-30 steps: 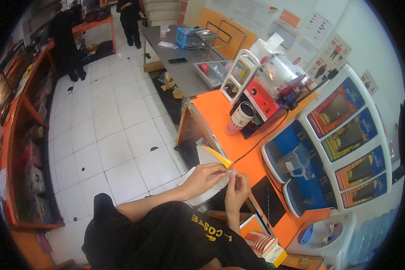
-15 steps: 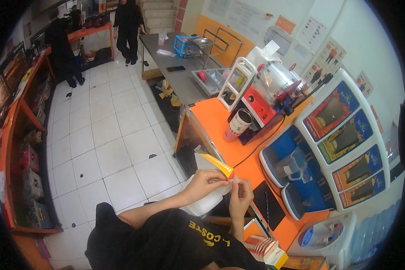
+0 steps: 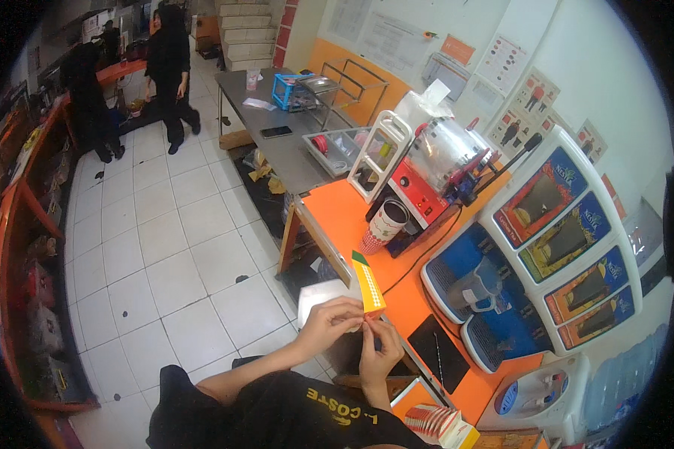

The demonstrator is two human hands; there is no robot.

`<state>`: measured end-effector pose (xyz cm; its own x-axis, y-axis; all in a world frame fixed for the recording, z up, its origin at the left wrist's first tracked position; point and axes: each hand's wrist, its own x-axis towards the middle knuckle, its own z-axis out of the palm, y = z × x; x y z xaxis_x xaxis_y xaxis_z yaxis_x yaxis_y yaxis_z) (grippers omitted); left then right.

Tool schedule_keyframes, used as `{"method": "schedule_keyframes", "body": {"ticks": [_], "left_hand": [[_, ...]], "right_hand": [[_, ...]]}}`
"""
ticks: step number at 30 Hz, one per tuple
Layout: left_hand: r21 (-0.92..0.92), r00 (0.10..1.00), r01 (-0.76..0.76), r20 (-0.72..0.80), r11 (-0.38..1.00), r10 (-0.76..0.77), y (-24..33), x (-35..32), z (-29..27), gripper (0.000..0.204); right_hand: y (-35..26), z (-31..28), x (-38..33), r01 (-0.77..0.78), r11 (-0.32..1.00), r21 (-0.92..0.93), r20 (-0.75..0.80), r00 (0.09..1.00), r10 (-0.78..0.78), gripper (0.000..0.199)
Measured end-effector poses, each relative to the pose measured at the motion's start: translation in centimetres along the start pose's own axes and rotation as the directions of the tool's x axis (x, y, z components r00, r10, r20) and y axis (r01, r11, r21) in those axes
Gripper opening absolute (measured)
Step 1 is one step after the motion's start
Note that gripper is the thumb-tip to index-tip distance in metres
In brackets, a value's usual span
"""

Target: The person assembles small paper boxes by folding flat sheets and tucking flaps into slots. They repeatedly pick up sheets, fold them into box shapes, and place the finished boxes on the counter.

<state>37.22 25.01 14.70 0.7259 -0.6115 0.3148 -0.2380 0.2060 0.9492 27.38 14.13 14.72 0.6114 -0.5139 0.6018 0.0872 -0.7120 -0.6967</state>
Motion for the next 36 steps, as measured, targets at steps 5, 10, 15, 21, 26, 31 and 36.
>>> {"method": "schedule_keyframes", "body": {"ticks": [5,10,15,21,26,31,36], "left_hand": [[-0.357,0.973,0.228,0.039,0.906,-0.229,-2.7,-0.3,-0.7,0.028],[-0.343,0.953,0.289,0.186,0.894,-0.237,-5.0,-0.5,-3.5,0.024],[-0.280,0.844,0.346,0.511,0.896,-0.166,-6.2,-1.2,-7.5,0.033],[-0.051,0.932,0.228,0.299,0.972,-0.203,-6.8,-0.7,-7.3,0.040],[0.203,0.968,0.251,-0.024,0.946,-0.252,-7.8,-0.6,-6.4,0.034],[0.281,0.963,0.255,-0.162,0.925,-0.216,-8.7,-1.2,-6.8,0.031],[0.210,0.995,0.090,0.020,0.973,-0.096,-8.2,-1.6,-8.3,0.030]], "right_hand": [[1.0,1.5,-0.2,0.044,0.995,-0.087,0.180,0.983,-0.027,0.021],[4.4,1.8,1.9,-0.312,0.917,0.250,0.134,0.949,0.286,0.045],[6.1,-0.6,3.7,-0.591,0.728,0.348,0.509,0.771,0.382,0.040],[4.5,0.8,2.5,-0.485,0.871,-0.076,0.685,0.609,0.399,0.031],[3.3,3.3,1.7,-0.433,0.900,0.056,0.516,0.784,0.345,0.031],[1.4,4.5,1.2,-0.214,0.974,-0.069,0.462,0.859,0.221,0.023],[0.3,4.8,1.0,0.023,0.996,-0.085,0.541,0.840,0.027,0.016]]}}
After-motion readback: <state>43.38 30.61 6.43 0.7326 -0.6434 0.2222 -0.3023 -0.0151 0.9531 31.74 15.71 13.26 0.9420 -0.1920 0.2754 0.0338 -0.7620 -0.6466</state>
